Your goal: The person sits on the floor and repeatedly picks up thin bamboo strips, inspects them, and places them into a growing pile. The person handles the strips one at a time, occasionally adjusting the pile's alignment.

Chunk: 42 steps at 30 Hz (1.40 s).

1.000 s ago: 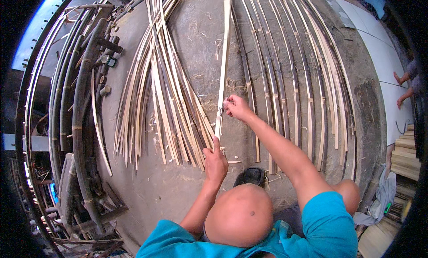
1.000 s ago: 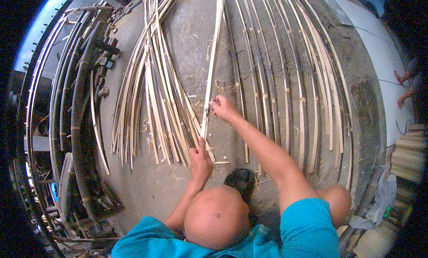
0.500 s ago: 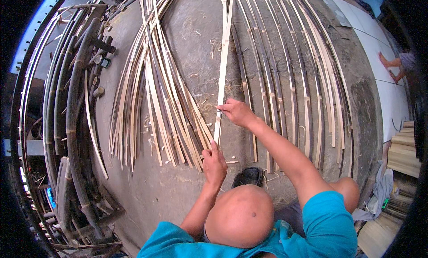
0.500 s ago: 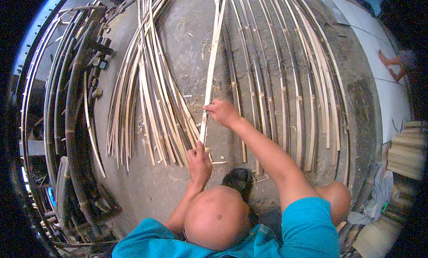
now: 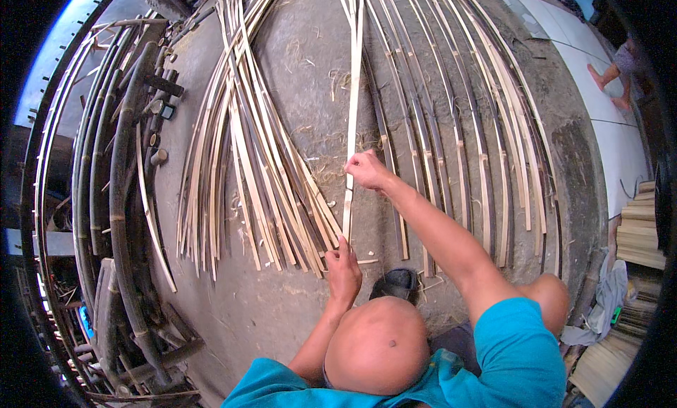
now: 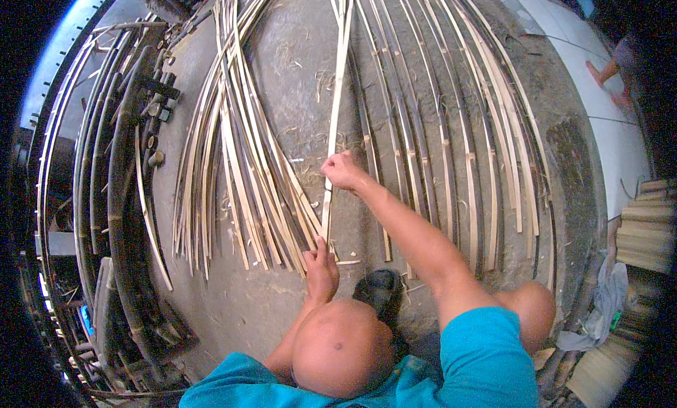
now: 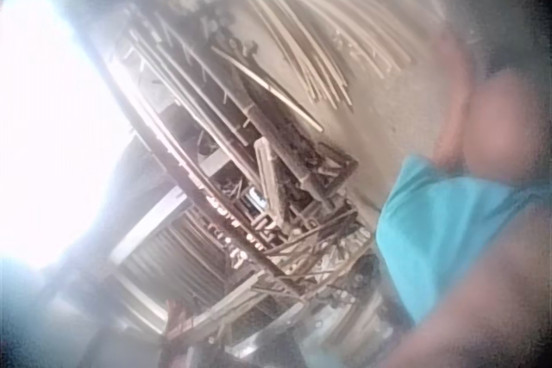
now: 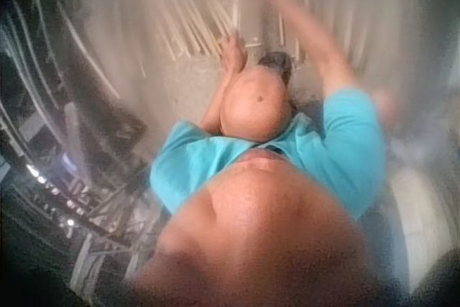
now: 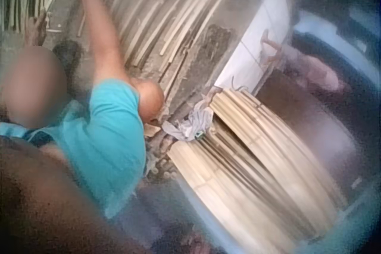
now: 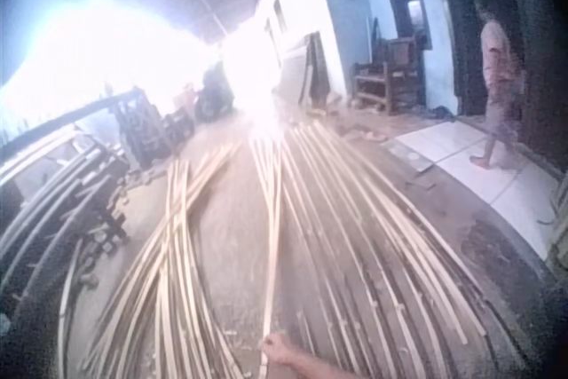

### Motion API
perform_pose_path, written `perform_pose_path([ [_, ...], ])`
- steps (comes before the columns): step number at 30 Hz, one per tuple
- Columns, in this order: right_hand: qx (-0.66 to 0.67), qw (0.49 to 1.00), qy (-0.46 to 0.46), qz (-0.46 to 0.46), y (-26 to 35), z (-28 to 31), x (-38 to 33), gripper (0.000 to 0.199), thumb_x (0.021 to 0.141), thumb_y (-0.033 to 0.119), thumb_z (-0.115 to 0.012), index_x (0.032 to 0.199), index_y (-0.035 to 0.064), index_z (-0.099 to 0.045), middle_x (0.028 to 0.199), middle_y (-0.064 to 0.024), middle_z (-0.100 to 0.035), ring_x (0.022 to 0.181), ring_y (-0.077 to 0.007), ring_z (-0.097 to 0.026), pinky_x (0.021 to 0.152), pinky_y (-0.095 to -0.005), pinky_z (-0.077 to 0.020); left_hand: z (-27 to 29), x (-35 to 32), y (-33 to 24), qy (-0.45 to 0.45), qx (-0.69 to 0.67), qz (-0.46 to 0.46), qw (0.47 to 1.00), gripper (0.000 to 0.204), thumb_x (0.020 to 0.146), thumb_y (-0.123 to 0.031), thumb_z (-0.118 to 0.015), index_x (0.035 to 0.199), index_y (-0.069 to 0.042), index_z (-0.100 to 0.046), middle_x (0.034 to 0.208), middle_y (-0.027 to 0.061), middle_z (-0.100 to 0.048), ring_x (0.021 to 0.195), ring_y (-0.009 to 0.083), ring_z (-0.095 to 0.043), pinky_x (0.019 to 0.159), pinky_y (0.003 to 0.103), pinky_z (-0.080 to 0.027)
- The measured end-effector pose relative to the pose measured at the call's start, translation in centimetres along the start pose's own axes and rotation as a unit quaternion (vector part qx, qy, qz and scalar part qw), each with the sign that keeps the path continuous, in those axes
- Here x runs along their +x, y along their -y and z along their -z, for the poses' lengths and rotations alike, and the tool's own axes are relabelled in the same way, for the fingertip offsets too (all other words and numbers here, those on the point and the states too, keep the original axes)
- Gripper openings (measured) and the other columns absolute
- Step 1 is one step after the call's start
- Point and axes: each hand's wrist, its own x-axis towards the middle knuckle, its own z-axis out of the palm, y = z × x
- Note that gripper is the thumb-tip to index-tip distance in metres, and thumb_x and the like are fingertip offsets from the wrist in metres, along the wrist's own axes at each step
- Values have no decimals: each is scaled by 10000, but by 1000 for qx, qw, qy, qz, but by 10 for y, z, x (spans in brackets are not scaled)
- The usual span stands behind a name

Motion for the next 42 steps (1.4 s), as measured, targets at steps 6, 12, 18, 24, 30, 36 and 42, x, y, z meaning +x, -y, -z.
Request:
perform_pose_path([
  [6, -133, 931, 66, 335, 18, -21, -37, 181, 865, 211, -568, 848, 41, -627, 840, -169, -617, 843, -347, -595, 795, -434, -470, 2, 57, -4, -45, -73, -62, 994, 417, 893, -23, -541, 1304, -5, -473, 977, 220, -495, 858, 357, -534, 774, 402, -467],
  [12, -20, 965, 212, 154, 56, -4, -62, 171, 929, 196, -519, 963, 31, -550, 835, -151, -587, 780, -269, -596, 738, -404, -485, 1, 83, -11, -6, -109, 15, 994, 378, 910, -57, -518, 1284, -3, -494, 961, 251, -587, 933, 416, -545, 845, 435, -445],
  [18, -152, 925, 220, 270, 65, -29, -75, 197, 952, 234, -511, 952, 40, -544, 824, -141, -580, 795, -297, -601, 729, -408, -485, -56, 104, 39, -72, -510, 44, 856, 356, 946, -198, -562, 1243, -12, -502, 1003, 172, -614, 919, 271, -585, 775, 381, -469],
  [24, 75, 917, 246, 304, 130, -15, -109, 235, 974, 258, -504, 933, 30, -545, 855, -120, -571, 802, -282, -591, 779, -392, -474, -68, 143, 20, -3, -301, 89, 949, 438, 966, -309, -556, 1308, -54, -456, 1072, 77, -603, 886, 179, -572, 709, 340, -483],
  [30, -22, 930, -41, 364, 157, 76, -75, 175, 938, 181, -566, 1019, 29, -599, 973, -128, -613, 929, -256, -617, 846, -366, -489, -35, 150, -24, 161, -539, 202, 802, 291, 990, -316, -513, 1173, -93, -558, 742, -27, -459, 610, 90, -442, 494, 263, -357],
  [36, -390, 917, 44, -74, 53, 131, -86, 375, 921, 346, -587, 1156, 53, -602, 1181, -170, -617, 990, -316, -628, 910, -477, -482, -20, 197, -74, 266, -788, 177, 526, 335, 1005, -342, -484, 1217, -86, -522, 694, -44, -422, 520, 44, -346, 433, 192, -285],
  [42, 62, 943, 272, -180, 5, 90, -134, 586, 886, 587, -582, 944, 5, -620, 828, -61, -628, 793, -121, -624, 682, -300, -519, -51, 253, -94, 234, -811, 178, 505, 297, 1005, -307, -491, 1128, -38, -513, 757, 7, -517, 549, 66, -424, 460, 217, -374],
])
